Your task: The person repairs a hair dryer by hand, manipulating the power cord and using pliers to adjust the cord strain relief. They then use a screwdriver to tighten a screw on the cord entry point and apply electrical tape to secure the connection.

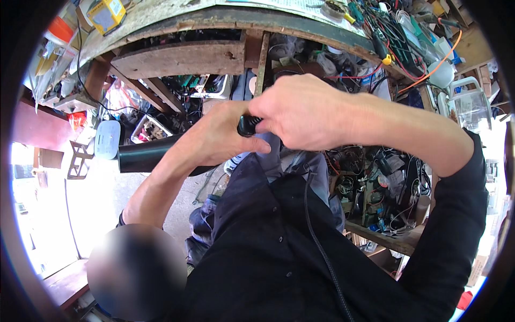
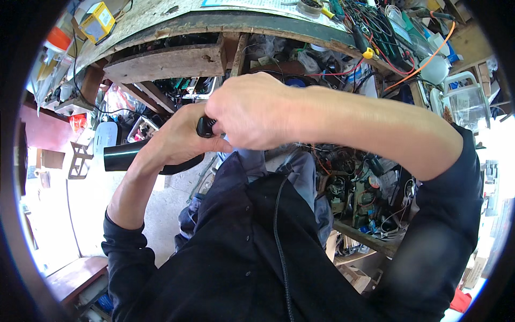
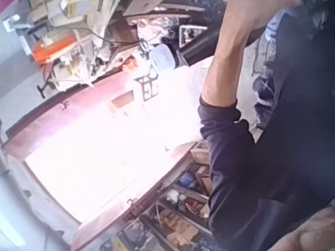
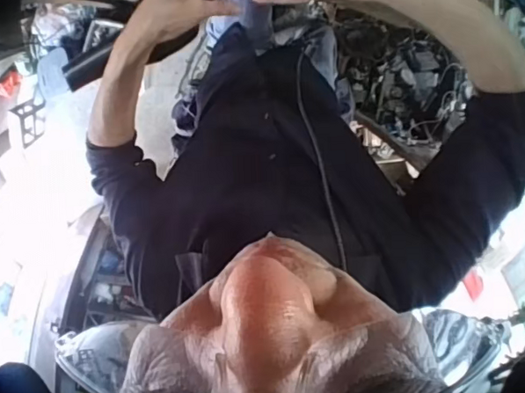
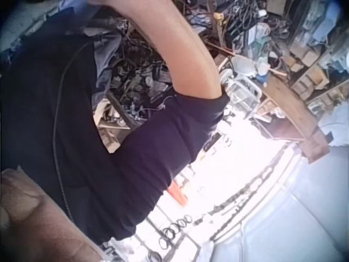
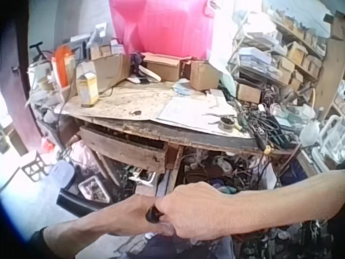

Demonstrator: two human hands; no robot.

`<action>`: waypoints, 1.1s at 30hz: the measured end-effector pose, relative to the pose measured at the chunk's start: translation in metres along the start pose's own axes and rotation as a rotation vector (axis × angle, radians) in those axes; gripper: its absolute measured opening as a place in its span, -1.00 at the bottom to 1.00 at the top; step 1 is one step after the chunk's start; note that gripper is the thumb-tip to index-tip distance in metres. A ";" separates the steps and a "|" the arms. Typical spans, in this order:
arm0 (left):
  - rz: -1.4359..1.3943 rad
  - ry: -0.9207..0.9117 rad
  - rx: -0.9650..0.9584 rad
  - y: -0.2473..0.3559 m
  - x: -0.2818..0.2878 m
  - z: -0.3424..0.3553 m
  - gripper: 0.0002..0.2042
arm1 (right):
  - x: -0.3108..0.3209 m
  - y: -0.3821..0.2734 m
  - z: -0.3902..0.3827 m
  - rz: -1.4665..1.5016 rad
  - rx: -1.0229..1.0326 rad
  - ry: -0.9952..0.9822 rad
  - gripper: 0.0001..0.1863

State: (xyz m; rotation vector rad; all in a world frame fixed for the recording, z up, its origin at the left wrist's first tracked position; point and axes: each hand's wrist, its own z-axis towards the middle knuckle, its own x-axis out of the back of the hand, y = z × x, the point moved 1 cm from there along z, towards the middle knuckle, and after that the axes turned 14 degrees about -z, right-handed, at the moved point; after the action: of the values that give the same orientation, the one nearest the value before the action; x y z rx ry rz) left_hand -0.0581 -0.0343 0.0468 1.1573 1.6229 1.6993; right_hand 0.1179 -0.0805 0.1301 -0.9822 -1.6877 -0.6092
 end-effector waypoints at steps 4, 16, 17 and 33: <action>-0.111 -0.134 0.051 0.002 -0.003 -0.002 -0.53 | -0.017 -0.004 -0.011 -0.297 0.149 0.188 -0.80; -0.177 -0.369 0.301 0.000 0.002 0.004 -0.62 | -0.032 -0.004 -0.019 -0.829 0.513 0.610 -0.82; -0.171 -0.329 0.299 -0.001 0.003 0.004 -0.63 | -0.030 -0.001 -0.017 -0.819 0.501 0.610 -0.82; -0.227 -0.293 0.290 0.023 0.022 0.019 -0.45 | 0.015 0.016 0.002 -0.032 0.152 0.198 -0.63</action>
State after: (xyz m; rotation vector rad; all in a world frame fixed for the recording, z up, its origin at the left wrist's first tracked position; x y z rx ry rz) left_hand -0.0487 -0.0098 0.0721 1.2342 1.7713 1.1215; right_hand 0.1285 -0.0652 0.1421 -0.7630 -1.5514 -0.5706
